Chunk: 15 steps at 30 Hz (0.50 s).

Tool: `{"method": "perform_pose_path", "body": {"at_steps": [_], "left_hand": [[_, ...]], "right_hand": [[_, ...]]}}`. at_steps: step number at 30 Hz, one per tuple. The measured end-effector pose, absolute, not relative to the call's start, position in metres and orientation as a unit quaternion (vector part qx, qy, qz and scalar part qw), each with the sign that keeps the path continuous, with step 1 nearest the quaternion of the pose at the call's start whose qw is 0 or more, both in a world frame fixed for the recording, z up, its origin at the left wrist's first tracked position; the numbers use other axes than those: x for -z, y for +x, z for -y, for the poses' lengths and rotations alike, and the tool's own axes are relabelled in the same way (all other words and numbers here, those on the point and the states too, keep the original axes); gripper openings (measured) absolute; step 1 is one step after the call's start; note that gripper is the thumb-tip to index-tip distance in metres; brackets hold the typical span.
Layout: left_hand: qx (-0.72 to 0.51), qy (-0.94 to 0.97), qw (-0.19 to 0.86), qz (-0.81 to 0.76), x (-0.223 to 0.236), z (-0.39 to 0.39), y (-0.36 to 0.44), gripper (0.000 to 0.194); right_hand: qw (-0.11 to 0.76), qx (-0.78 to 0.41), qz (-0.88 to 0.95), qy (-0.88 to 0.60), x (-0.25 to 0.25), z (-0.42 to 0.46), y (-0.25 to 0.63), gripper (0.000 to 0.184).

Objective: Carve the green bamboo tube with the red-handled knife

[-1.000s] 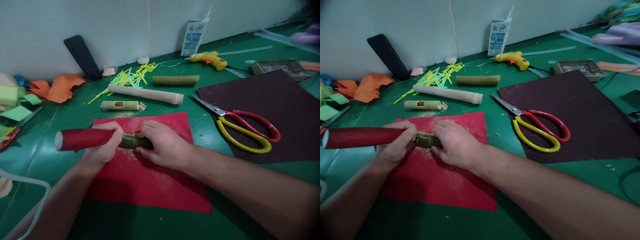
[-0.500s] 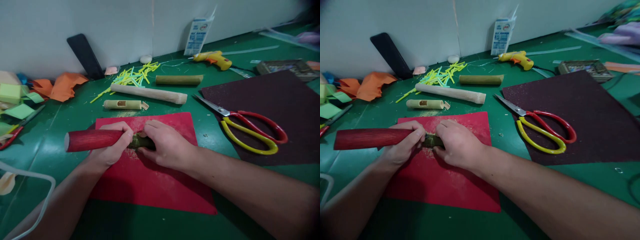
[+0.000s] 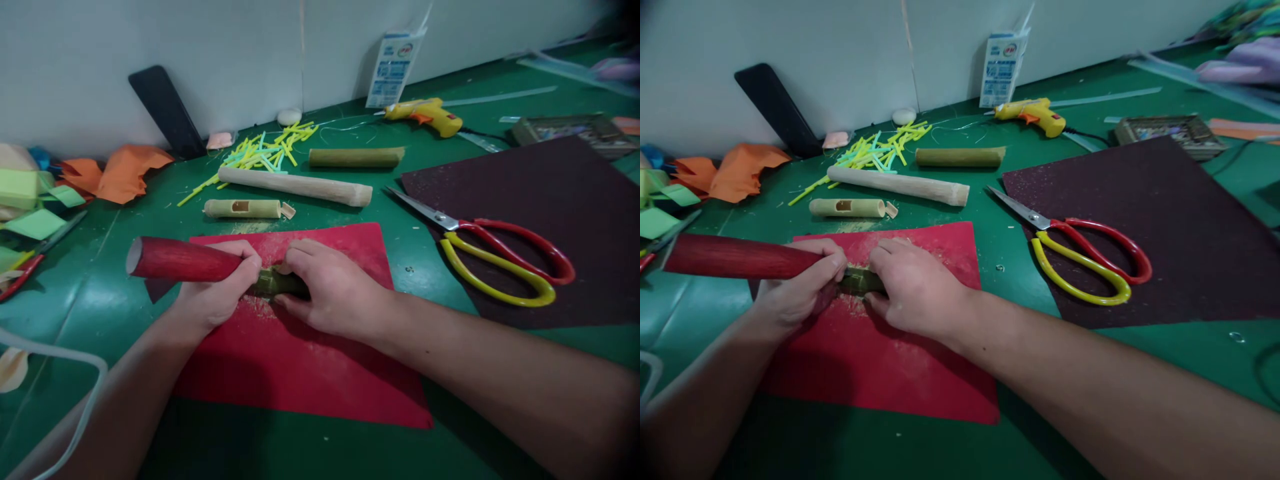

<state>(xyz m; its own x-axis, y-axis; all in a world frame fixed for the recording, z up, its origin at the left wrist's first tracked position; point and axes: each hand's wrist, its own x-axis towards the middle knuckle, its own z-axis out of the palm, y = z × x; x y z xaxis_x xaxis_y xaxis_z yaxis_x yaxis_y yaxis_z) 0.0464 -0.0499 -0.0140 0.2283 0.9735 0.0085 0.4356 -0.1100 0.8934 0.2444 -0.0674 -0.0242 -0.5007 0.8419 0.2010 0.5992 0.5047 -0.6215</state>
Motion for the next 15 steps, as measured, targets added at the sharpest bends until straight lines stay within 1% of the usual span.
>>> {"method": "perform_pose_path", "body": {"at_steps": [5,9,12,15], "left_hand": [[-0.336,0.663,0.39,-0.543,0.012,0.05,0.048,0.027],[-0.342,0.667,0.33,-0.573,0.008,0.047,0.041,0.026],[-0.314,0.678,0.322,-0.581,0.008,0.045,0.034,0.023],[-0.328,0.681,0.336,-0.562,0.01,0.044,0.029,0.024]], "right_hand": [[0.247,-0.253,0.829,-0.433,0.024,0.067,0.245,0.012],[0.249,-0.254,0.826,-0.438,0.024,0.067,0.245,0.013],[0.251,-0.252,0.826,-0.438,0.024,0.067,0.245,0.014],[0.256,-0.249,0.823,-0.441,0.025,0.067,0.244,0.015]]}}
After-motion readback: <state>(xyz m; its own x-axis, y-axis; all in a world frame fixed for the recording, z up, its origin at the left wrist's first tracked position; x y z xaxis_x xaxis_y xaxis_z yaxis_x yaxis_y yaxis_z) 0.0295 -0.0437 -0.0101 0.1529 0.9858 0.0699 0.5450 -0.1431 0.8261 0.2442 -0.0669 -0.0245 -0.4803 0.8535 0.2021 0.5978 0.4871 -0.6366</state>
